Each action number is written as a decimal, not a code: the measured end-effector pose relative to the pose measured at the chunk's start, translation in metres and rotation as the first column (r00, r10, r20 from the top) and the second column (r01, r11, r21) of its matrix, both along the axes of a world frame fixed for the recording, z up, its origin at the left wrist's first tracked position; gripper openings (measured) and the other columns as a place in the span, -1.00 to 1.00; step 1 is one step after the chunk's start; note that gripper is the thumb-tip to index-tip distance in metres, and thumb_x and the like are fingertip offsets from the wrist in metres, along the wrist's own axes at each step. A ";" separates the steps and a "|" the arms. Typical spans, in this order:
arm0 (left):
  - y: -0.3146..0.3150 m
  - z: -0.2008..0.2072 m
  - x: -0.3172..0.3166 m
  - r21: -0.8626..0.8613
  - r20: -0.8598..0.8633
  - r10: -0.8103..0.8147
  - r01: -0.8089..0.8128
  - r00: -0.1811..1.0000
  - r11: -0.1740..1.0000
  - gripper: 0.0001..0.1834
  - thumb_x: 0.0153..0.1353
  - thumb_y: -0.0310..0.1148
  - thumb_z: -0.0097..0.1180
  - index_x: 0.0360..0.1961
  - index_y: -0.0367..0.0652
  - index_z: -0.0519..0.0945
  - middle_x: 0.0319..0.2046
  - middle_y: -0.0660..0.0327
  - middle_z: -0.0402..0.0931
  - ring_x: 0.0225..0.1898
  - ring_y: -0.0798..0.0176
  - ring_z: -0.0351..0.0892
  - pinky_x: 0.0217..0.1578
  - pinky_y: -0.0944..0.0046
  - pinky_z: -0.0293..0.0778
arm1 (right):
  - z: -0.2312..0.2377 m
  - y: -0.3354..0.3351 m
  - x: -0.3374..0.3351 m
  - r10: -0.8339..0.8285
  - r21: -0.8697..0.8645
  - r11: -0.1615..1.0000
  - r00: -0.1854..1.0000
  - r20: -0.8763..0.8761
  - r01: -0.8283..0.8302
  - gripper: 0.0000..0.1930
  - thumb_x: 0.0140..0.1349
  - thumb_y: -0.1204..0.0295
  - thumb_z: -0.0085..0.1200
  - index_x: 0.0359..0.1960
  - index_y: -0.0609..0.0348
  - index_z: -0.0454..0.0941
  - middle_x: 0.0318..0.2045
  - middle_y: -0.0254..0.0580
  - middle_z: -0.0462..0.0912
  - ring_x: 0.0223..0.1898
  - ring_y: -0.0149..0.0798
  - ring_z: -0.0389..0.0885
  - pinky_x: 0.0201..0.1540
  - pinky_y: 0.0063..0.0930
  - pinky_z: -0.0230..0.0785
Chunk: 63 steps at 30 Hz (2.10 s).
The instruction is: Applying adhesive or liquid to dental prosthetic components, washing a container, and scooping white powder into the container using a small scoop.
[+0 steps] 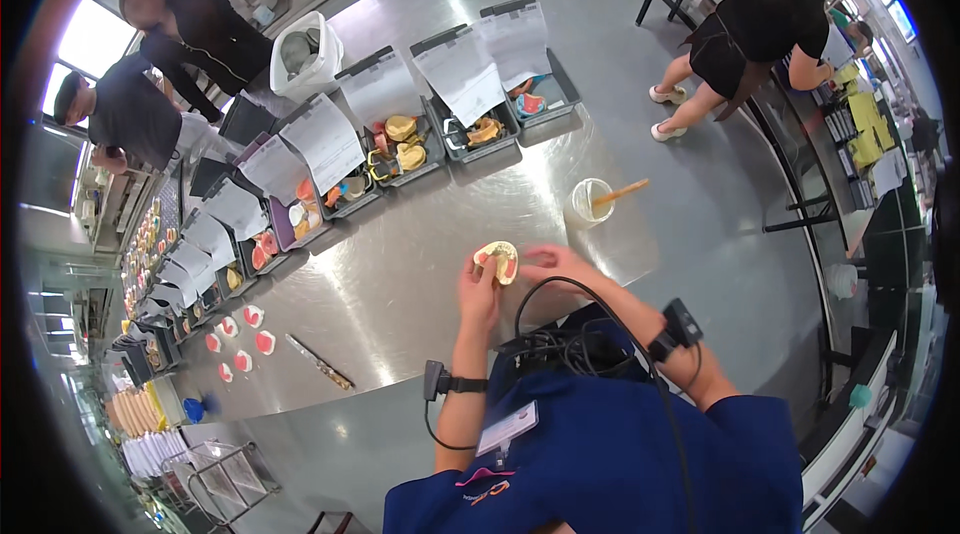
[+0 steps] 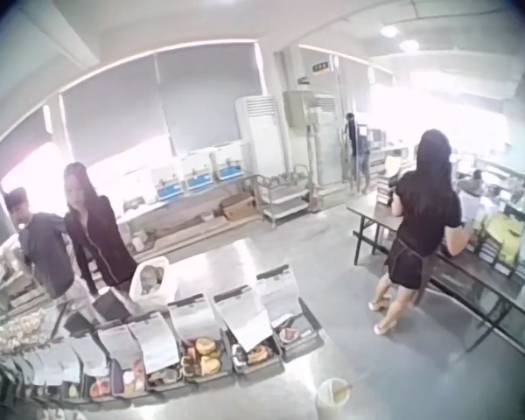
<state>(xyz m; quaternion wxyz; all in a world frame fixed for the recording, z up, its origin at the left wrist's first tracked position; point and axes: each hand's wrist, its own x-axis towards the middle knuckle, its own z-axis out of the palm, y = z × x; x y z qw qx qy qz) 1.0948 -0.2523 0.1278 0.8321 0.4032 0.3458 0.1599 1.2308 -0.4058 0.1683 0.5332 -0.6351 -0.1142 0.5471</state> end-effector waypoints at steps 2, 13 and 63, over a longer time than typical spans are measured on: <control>-0.007 0.022 -0.002 -0.182 -0.011 0.072 -0.072 0.997 0.981 -0.58 0.39 -0.41 0.09 0.23 -0.22 0.37 0.07 0.13 0.50 0.07 0.22 0.55 0.03 0.23 0.54 | 0.015 -0.042 0.013 0.063 -0.200 0.980 0.978 0.198 -0.022 -0.41 0.14 0.15 0.37 0.12 0.20 0.49 -0.34 -0.25 0.66 -0.34 -0.46 0.59 -0.29 -0.57 0.43; 0.003 0.051 0.004 -0.148 0.030 0.119 -0.114 0.992 0.982 -0.63 0.41 -0.38 0.08 0.19 -0.22 0.42 0.02 0.16 0.55 0.03 0.30 0.58 0.00 0.31 0.55 | 0.051 -0.068 0.088 -0.528 0.211 0.822 0.566 0.633 0.530 -0.72 0.35 0.27 0.14 -0.10 0.25 0.59 -0.51 -0.47 0.49 -0.48 -0.58 0.36 -0.42 -0.61 0.24; -0.007 0.189 -0.022 0.333 0.087 -0.149 0.113 0.985 0.936 -0.61 0.41 -0.42 0.07 0.18 -0.42 0.48 -0.15 0.12 0.64 -0.19 0.34 0.67 -0.19 0.31 0.71 | 0.236 0.027 0.046 -0.489 0.490 0.834 0.750 0.445 0.253 -0.74 0.37 0.26 0.16 -0.36 0.21 0.59 -0.65 -0.49 0.46 -0.65 -0.66 0.34 -0.58 -0.73 0.16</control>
